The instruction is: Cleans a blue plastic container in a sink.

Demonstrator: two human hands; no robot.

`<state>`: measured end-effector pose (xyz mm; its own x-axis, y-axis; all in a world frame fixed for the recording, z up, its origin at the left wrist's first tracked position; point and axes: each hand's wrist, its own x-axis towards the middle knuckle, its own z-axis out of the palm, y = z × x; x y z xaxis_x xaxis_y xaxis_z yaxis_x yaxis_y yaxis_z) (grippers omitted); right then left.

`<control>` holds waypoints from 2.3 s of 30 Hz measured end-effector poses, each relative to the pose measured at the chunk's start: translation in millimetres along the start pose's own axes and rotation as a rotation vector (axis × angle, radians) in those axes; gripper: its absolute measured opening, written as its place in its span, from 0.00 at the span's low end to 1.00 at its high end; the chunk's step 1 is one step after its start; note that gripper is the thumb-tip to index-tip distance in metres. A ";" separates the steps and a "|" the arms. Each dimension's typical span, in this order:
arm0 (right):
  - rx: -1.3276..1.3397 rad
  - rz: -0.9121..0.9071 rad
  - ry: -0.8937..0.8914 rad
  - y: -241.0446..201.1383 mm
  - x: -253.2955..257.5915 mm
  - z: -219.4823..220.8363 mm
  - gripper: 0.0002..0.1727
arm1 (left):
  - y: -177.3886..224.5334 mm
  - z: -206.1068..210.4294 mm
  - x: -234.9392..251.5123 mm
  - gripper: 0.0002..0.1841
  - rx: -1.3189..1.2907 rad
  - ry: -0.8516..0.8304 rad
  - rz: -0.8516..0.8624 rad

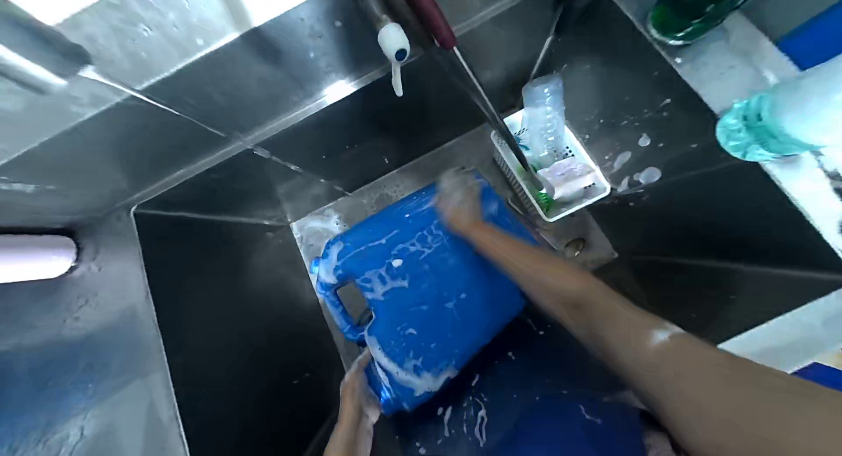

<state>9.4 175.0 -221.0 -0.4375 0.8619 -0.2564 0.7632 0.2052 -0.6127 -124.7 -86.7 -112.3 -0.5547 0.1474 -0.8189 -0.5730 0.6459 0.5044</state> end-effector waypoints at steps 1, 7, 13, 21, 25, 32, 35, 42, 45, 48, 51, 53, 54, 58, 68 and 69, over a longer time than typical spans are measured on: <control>0.046 -0.173 -0.018 -48.8 -33.3 17.7 0.29 | 7.7 4.3 5.3 0.14 -0.044 -0.015 -0.015; 0.225 -0.672 0.028 -43.7 -83.6 20.0 0.18 | 39.1 -7.5 16.3 0.17 -0.056 -0.049 0.196; 0.013 0.083 0.096 3.6 25.4 -9.7 0.27 | 42.4 20.3 36.7 0.17 -0.144 -0.007 0.216; 0.176 -0.215 -0.036 41.2 -53.7 1.4 0.23 | 17.4 -10.4 17.8 0.24 0.234 -0.177 0.374; 0.119 0.379 -0.133 97.6 10.5 -28.7 0.27 | 16.1 9.7 6.9 0.27 0.224 -0.129 0.339; 0.422 -0.874 0.030 -118.5 -202.3 -101.9 0.19 | 59.3 34.5 -128.4 0.25 -0.270 -0.413 0.340; 0.227 -0.694 0.179 -58.8 -168.4 -121.0 0.15 | 71.3 22.5 -116.8 0.19 -0.385 -0.356 0.149; -0.072 -0.512 0.124 -129.8 -173.5 -74.2 0.18 | 78.7 43.3 -66.6 0.13 -0.639 -0.313 0.258; -0.003 -0.588 0.223 -112.7 -173.0 -60.4 0.17 | 66.5 21.4 -56.9 0.15 -0.209 -0.220 0.429; 0.033 -0.150 0.321 -18.9 -126.6 -101.0 0.22 | 24.4 -15.2 -19.6 0.29 0.225 -0.132 0.549; 0.019 -0.250 0.351 -50.8 -137.1 -50.4 0.22 | 25.7 -29.0 -0.6 0.32 0.330 -0.014 0.556; 0.040 -0.542 0.146 -107.1 -174.4 0.8 0.26 | 39.8 -48.7 13.6 0.32 0.387 -0.013 0.563; 0.004 -0.600 0.005 -124.3 -183.8 2.4 0.28 | 47.0 -60.3 18.3 0.32 0.422 -0.016 0.571; -0.131 -0.263 -0.204 -66.1 -139.1 -81.5 0.27 | 55.5 -78.0 26.5 0.32 0.452 0.056 0.548; -0.393 -0.120 -1.001 -63.8 -103.6 -124.3 0.29 | 57.0 -73.5 27.1 0.28 0.521 0.042 0.541; -0.469 -0.195 -1.065 -68.6 -100.8 -127.6 0.28 | 56.1 -73.5 25.8 0.28 0.513 0.048 0.537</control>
<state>61.8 133.2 -57.8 -0.5726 0.0212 -0.8196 0.6424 0.6326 -0.4325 -215.6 -101.7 -85.0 -0.7115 0.5159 -0.4771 0.1314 0.7647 0.6309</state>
